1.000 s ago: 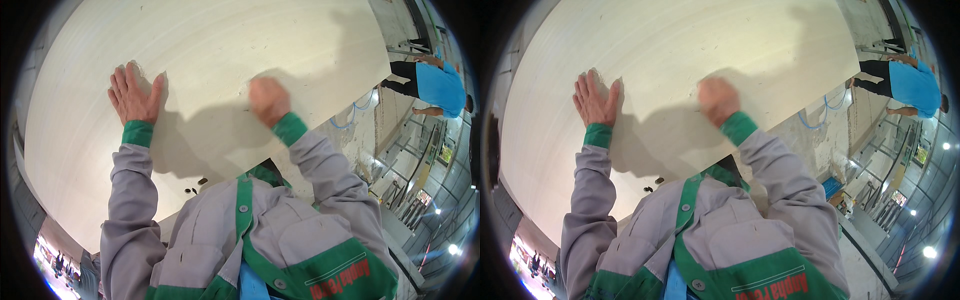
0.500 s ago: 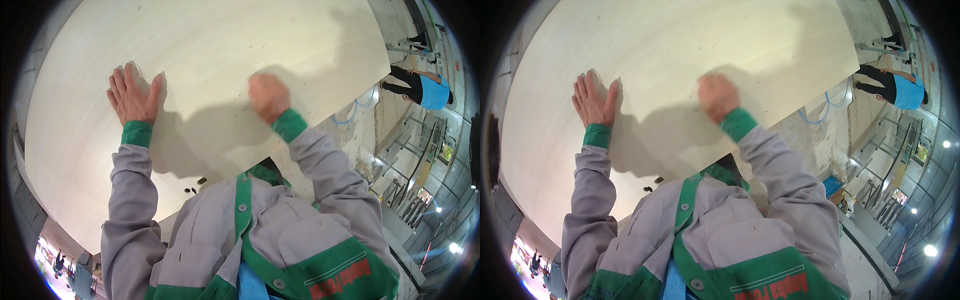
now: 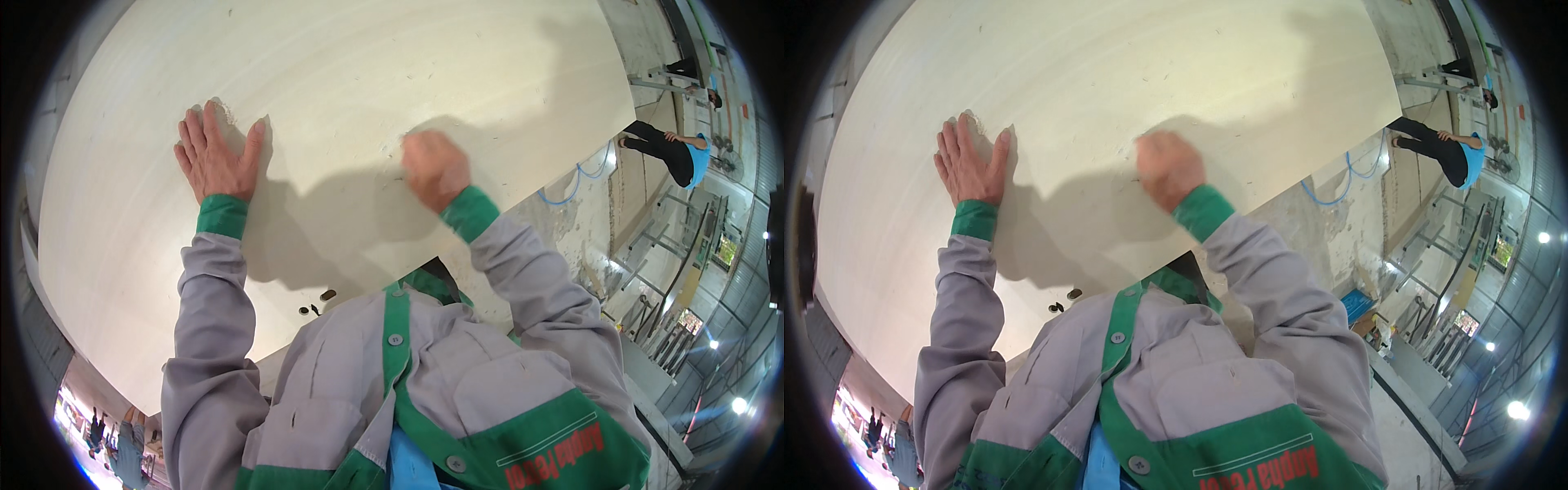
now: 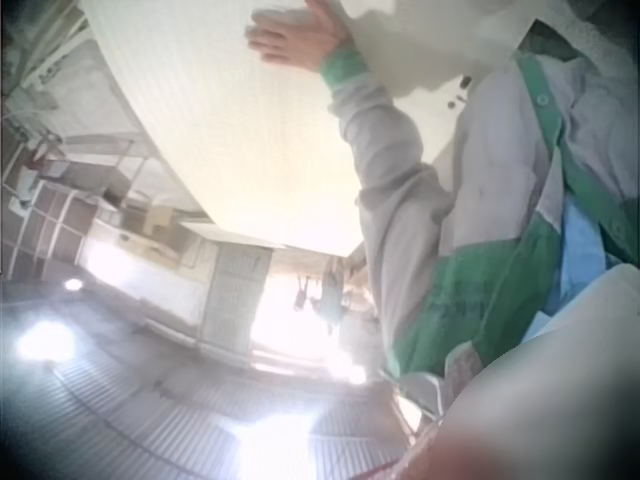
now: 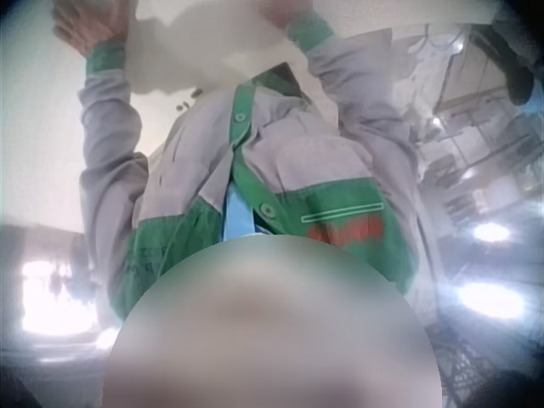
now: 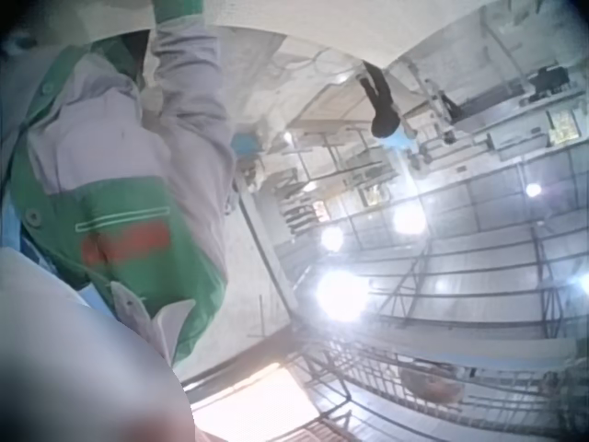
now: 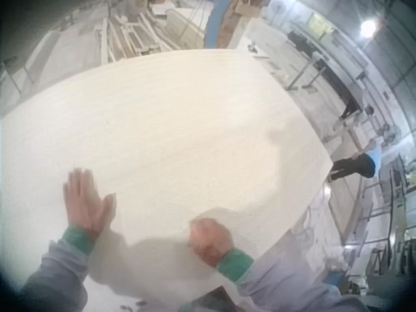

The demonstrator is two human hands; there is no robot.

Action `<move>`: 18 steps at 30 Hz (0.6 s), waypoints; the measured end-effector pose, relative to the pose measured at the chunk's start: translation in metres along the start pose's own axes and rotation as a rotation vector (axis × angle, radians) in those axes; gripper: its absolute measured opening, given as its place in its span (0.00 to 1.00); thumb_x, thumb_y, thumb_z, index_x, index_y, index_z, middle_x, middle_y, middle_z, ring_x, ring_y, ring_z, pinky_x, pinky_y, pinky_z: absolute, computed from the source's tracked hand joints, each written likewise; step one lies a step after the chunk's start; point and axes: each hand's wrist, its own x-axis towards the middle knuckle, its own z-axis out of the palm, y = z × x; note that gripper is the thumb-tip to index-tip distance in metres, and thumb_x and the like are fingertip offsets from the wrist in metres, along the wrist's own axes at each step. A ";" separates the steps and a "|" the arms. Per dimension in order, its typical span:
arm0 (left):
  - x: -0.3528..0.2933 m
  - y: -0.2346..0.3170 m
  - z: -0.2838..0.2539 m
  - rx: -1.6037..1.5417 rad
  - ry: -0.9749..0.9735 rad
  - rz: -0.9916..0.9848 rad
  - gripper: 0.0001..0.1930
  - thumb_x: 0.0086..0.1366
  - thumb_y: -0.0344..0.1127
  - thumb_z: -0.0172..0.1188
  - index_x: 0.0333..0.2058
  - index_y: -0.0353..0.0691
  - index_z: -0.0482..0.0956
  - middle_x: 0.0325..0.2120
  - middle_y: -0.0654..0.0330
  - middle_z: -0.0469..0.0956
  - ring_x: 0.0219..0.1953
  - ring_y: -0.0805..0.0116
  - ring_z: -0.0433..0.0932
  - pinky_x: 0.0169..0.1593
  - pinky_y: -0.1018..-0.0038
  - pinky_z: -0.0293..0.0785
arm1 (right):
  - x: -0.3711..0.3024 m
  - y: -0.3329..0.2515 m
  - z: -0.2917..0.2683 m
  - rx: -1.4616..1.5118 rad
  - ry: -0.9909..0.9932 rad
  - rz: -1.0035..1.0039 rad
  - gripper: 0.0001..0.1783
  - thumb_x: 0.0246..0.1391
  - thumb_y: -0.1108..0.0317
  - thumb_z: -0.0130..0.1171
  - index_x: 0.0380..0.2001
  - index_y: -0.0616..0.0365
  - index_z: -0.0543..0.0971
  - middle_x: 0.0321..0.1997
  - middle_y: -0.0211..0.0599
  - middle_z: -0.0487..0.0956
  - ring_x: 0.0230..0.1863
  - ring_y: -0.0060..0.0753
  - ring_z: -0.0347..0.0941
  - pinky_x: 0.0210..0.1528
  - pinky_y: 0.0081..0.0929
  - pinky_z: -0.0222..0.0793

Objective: The person scrapes a large white board with a utility knife, then uses an electric sander to smooth the surface. The person moves the board and continues sanding different areas while other workers are visible in the background.

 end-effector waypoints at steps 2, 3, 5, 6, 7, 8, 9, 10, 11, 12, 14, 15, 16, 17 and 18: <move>0.000 0.000 0.000 0.012 0.005 0.011 0.50 0.65 0.74 0.53 0.74 0.44 0.57 0.75 0.43 0.51 0.79 0.45 0.44 0.78 0.48 0.36 | -0.006 0.003 0.006 0.006 0.029 -0.100 0.04 0.54 0.70 0.59 0.30 0.53 0.74 0.30 0.40 0.75 0.34 0.49 0.74 0.32 0.47 0.73; 0.000 0.000 0.000 0.013 0.010 0.012 0.50 0.66 0.74 0.53 0.74 0.44 0.57 0.75 0.44 0.51 0.79 0.45 0.44 0.78 0.48 0.37 | -0.011 0.004 0.010 -0.015 0.005 0.030 0.04 0.54 0.70 0.59 0.30 0.53 0.73 0.30 0.40 0.75 0.34 0.49 0.74 0.32 0.48 0.73; -0.001 -0.001 -0.001 0.008 -0.003 0.005 0.51 0.65 0.75 0.53 0.74 0.44 0.57 0.75 0.43 0.51 0.79 0.44 0.43 0.78 0.48 0.35 | -0.019 0.007 0.017 -0.058 0.058 0.219 0.04 0.53 0.70 0.58 0.29 0.53 0.73 0.30 0.39 0.75 0.35 0.50 0.75 0.33 0.48 0.73; 0.000 -0.001 -0.001 0.000 0.004 0.009 0.51 0.64 0.75 0.54 0.74 0.44 0.57 0.75 0.43 0.51 0.79 0.44 0.43 0.78 0.48 0.35 | -0.023 0.008 0.020 -0.027 -0.057 0.068 0.04 0.54 0.70 0.58 0.29 0.52 0.72 0.29 0.39 0.75 0.35 0.50 0.75 0.33 0.48 0.73; 0.000 -0.001 -0.001 0.004 0.002 0.007 0.51 0.64 0.75 0.54 0.74 0.44 0.56 0.75 0.43 0.51 0.79 0.44 0.43 0.78 0.48 0.34 | -0.024 0.009 0.020 -0.034 -0.023 0.076 0.04 0.54 0.70 0.58 0.29 0.52 0.72 0.30 0.39 0.75 0.35 0.50 0.75 0.33 0.48 0.73; 0.000 -0.001 -0.001 0.007 0.005 0.011 0.51 0.64 0.75 0.54 0.74 0.44 0.56 0.75 0.43 0.51 0.79 0.44 0.43 0.78 0.49 0.34 | -0.026 0.007 0.021 -0.047 -0.011 0.074 0.05 0.54 0.69 0.59 0.29 0.52 0.72 0.30 0.39 0.75 0.35 0.50 0.74 0.33 0.48 0.73; 0.000 -0.002 -0.001 0.007 -0.003 0.002 0.51 0.64 0.75 0.54 0.74 0.44 0.56 0.75 0.43 0.51 0.79 0.44 0.43 0.78 0.49 0.34 | -0.025 0.007 0.020 -0.057 0.000 0.071 0.05 0.53 0.69 0.59 0.29 0.52 0.72 0.30 0.39 0.75 0.35 0.50 0.74 0.33 0.48 0.73; -0.001 -0.002 -0.001 0.007 0.006 0.010 0.51 0.64 0.75 0.54 0.74 0.44 0.57 0.75 0.43 0.51 0.79 0.44 0.43 0.78 0.49 0.34 | -0.025 0.004 0.018 -0.047 -0.021 0.070 0.04 0.54 0.69 0.59 0.29 0.52 0.73 0.30 0.39 0.75 0.35 0.50 0.74 0.33 0.48 0.73; -0.001 -0.002 -0.001 0.003 0.005 0.011 0.51 0.64 0.75 0.54 0.74 0.44 0.57 0.75 0.43 0.51 0.79 0.44 0.43 0.78 0.48 0.34 | -0.022 0.004 0.015 -0.038 -0.040 0.071 0.04 0.54 0.69 0.59 0.30 0.52 0.73 0.30 0.39 0.75 0.35 0.50 0.75 0.33 0.48 0.73; -0.001 -0.002 -0.001 0.000 0.014 0.017 0.51 0.64 0.75 0.54 0.74 0.44 0.57 0.75 0.43 0.51 0.79 0.44 0.43 0.78 0.48 0.34 | -0.021 0.000 0.012 -0.031 -0.057 0.073 0.03 0.54 0.69 0.58 0.30 0.52 0.74 0.30 0.39 0.75 0.35 0.50 0.75 0.33 0.48 0.73; -0.001 -0.003 -0.001 0.009 0.001 0.007 0.51 0.64 0.75 0.54 0.74 0.44 0.57 0.75 0.43 0.51 0.79 0.45 0.43 0.78 0.48 0.34 | -0.016 -0.003 0.006 0.076 -0.103 -0.030 0.03 0.55 0.70 0.59 0.31 0.52 0.74 0.30 0.39 0.75 0.36 0.50 0.75 0.33 0.48 0.73; -0.001 -0.003 -0.001 0.011 -0.005 0.001 0.51 0.64 0.75 0.54 0.74 0.44 0.57 0.76 0.44 0.50 0.79 0.45 0.43 0.78 0.48 0.34 | -0.013 -0.003 0.003 0.018 -0.048 0.105 0.03 0.55 0.70 0.59 0.32 0.53 0.75 0.30 0.39 0.75 0.36 0.50 0.75 0.33 0.48 0.73; -0.001 -0.003 -0.001 0.003 -0.003 0.005 0.51 0.64 0.75 0.54 0.74 0.44 0.57 0.76 0.44 0.50 0.79 0.45 0.43 0.78 0.48 0.34 | -0.013 -0.006 0.000 -0.016 -0.007 0.158 0.03 0.55 0.70 0.59 0.32 0.53 0.75 0.30 0.39 0.75 0.36 0.50 0.75 0.34 0.47 0.74; -0.002 -0.003 -0.002 -0.006 -0.003 0.003 0.51 0.64 0.75 0.54 0.74 0.44 0.57 0.76 0.44 0.50 0.79 0.44 0.43 0.78 0.48 0.35 | -0.012 -0.008 -0.002 -0.071 0.058 0.280 0.03 0.55 0.70 0.60 0.32 0.53 0.76 0.30 0.40 0.75 0.36 0.50 0.76 0.34 0.47 0.74; -0.003 -0.003 -0.003 -0.001 -0.022 -0.004 0.51 0.63 0.75 0.54 0.74 0.44 0.57 0.76 0.44 0.50 0.79 0.44 0.43 0.78 0.48 0.35 | -0.012 -0.009 -0.004 -0.063 0.081 0.294 0.04 0.55 0.71 0.61 0.34 0.55 0.77 0.30 0.39 0.76 0.36 0.50 0.76 0.35 0.45 0.75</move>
